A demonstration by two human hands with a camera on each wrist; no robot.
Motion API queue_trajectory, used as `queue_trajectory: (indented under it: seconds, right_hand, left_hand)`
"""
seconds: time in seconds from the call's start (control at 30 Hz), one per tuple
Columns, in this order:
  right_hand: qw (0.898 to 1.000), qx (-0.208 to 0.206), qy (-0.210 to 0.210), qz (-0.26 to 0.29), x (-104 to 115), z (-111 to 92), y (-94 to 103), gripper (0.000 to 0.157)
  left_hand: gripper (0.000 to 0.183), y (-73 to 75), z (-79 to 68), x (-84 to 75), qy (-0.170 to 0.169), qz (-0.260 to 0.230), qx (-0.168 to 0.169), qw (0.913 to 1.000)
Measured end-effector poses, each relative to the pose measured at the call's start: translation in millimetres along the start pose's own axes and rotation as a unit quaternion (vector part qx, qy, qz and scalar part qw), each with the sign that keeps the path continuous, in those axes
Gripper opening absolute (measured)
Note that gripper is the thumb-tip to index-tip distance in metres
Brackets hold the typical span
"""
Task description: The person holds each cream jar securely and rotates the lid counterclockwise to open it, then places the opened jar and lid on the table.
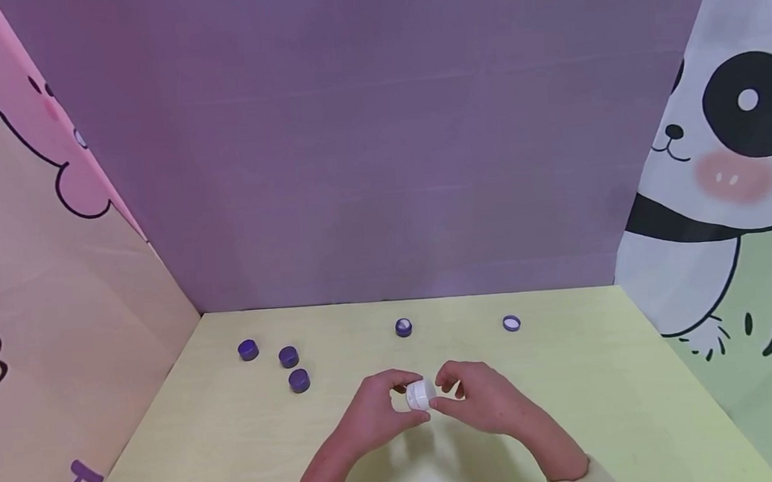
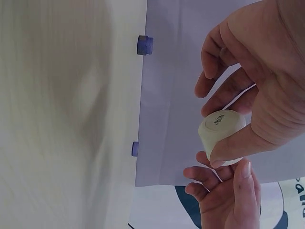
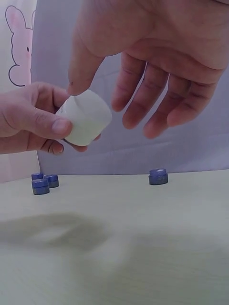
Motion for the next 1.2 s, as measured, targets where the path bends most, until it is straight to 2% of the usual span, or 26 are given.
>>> queue_trajectory:
  seconds: [0.33, 0.5, 0.77, 1.0, 1.2]
  right_hand:
    - [0.999, -0.009, -0.034, -0.014, -7, 3, -7.7, 0.026]
    - [0.999, -0.018, -0.032, -0.023, -9, 4, -10.0, 0.028]
    - [0.999, -0.018, -0.028, 0.002, -9, 6, -12.2, 0.027]
    - [0.999, -0.016, -0.023, 0.02, -9, 6, -12.9, 0.024]
    - [0.999, -0.01, -0.017, 0.036, -13, 6, -11.5, 0.02]
  left_hand:
    - [0.041, -3.9, -0.5, 0.4, -0.002, -0.012, 0.008, 0.9999]
    - [0.041, -6.9, -0.5, 1.0, -0.015, -0.011, 0.007, 0.9998]
    - [0.04, -7.0, -0.8, 2.0, -0.022, -0.019, 0.006, 0.9996]
    - [0.042, -7.1, -1.0, 6.7, 0.007, -0.022, -0.008, 0.9997]
    - [0.04, -7.6, -0.8, 8.5, 0.021, -0.044, -0.024, 0.9985]
Point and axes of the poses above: each hand's wrist, its own z-axis towards the middle knuckle, its own y-axis out of the back of the hand, x = y × z, the point moved 4 cm from there along z, towards the middle knuckle, and after that the axes turned 14 degrees about z, right-handed, at the moved point
